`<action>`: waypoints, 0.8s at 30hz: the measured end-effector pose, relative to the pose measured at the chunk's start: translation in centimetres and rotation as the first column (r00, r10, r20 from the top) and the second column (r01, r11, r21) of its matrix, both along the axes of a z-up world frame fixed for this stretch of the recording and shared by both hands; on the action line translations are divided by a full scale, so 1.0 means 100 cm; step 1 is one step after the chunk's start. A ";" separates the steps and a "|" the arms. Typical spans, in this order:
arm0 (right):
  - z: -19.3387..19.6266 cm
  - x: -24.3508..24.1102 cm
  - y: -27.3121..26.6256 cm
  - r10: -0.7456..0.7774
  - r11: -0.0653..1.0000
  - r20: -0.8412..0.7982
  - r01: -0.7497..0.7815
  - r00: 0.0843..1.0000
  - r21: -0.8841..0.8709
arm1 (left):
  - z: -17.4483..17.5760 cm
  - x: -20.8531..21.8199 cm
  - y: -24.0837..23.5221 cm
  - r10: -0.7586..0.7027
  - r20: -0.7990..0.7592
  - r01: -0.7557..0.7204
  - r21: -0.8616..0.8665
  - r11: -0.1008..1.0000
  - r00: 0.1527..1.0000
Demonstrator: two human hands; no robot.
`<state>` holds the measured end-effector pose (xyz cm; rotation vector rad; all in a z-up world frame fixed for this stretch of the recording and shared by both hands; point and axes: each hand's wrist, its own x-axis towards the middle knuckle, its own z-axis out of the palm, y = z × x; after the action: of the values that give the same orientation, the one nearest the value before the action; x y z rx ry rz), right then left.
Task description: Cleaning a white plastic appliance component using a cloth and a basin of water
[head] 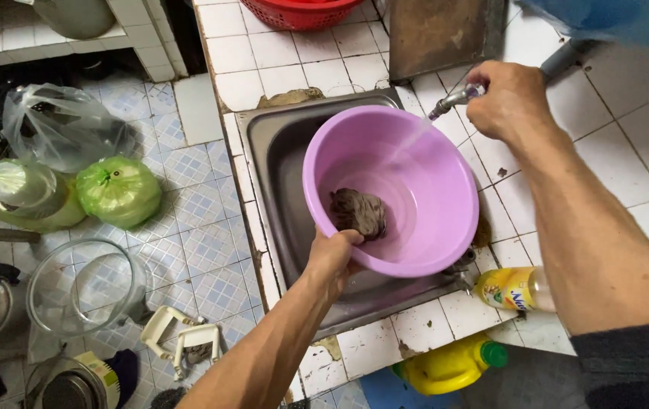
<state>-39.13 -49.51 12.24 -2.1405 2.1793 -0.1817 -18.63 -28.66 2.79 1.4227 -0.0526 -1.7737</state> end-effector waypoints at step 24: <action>0.072 0.021 0.052 0.053 0.932 -0.041 -0.034 0.998 0.360 | -0.057 0.004 -0.016 0.097 -0.043 -0.095 0.035 0.995 0.994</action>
<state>-37.00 -44.30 19.44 -1.9995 1.9969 0.2584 -18.21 -30.29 -2.90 1.3847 0.0682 -1.7336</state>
